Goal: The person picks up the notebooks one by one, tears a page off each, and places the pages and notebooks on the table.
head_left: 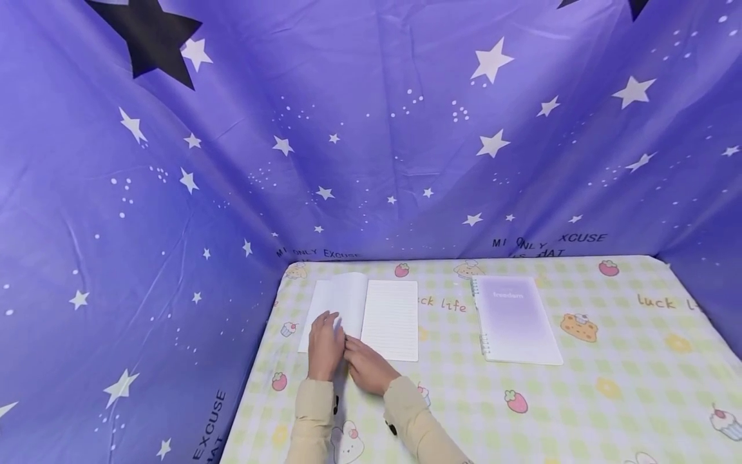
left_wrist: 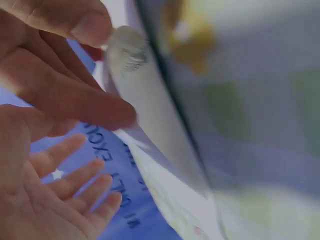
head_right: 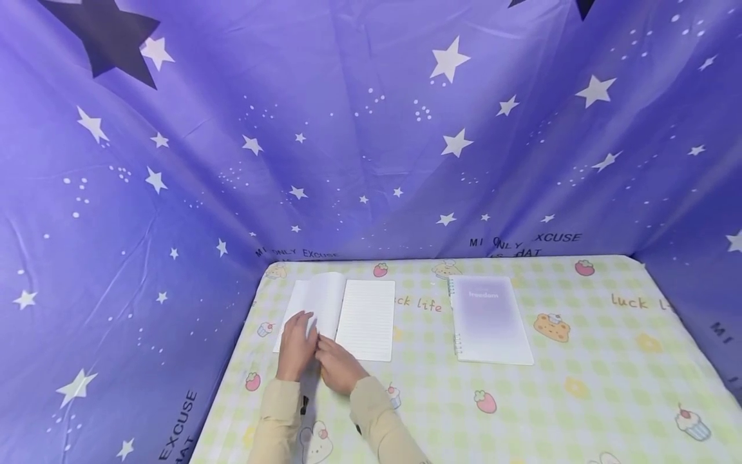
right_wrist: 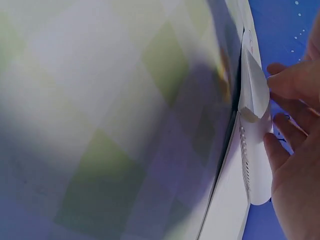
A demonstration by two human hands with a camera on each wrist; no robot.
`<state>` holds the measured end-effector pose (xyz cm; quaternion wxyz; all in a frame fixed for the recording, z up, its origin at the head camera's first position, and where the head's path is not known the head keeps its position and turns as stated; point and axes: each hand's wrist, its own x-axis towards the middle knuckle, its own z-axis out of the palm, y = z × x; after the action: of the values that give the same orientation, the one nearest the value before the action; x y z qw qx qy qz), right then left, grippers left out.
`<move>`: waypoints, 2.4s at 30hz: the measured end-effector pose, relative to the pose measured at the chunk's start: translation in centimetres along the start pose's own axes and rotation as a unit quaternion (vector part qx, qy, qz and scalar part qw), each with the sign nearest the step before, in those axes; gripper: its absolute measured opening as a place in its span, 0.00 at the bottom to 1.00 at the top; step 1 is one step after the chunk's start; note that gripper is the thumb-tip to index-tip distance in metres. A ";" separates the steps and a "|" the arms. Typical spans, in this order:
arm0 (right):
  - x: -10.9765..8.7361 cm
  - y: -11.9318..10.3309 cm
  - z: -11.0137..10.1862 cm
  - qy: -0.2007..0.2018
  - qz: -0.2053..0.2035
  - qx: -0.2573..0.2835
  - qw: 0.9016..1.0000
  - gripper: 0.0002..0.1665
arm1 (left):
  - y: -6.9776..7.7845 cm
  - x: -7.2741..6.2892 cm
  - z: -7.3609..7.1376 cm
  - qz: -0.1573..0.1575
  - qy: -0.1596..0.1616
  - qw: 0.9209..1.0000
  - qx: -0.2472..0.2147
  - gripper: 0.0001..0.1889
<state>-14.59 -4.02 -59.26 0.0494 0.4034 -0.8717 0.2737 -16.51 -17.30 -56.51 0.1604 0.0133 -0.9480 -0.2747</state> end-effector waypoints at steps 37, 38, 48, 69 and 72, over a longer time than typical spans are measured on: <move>-3.4 7.7 -4.3 -0.043 0.216 0.021 0.975 0.36 | -0.7 1.5 3.2 0.066 -0.232 0.970 0.013 0.33; -3.4 7.8 -4.3 -0.050 0.217 0.019 0.975 0.36 | -0.8 1.5 3.3 0.069 -0.230 0.971 0.016 0.33; -3.8 7.4 -5.2 -0.065 0.212 0.008 0.975 0.34 | -1.1 0.9 3.8 0.076 -0.227 0.971 0.016 0.35; -3.4 9.5 -5.9 -0.017 0.236 0.026 0.971 0.36 | 0.0 0.4 3.5 0.065 -0.230 0.971 0.014 0.36; -3.3 9.7 -5.8 -0.018 0.254 0.033 0.967 0.39 | 0.0 0.2 3.6 0.064 -0.230 0.971 0.019 0.36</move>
<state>-20.22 6.30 -59.60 -0.0511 0.1756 -0.9366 0.2988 -17.81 -15.46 -59.27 -0.0445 -0.1081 -0.9633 -0.2415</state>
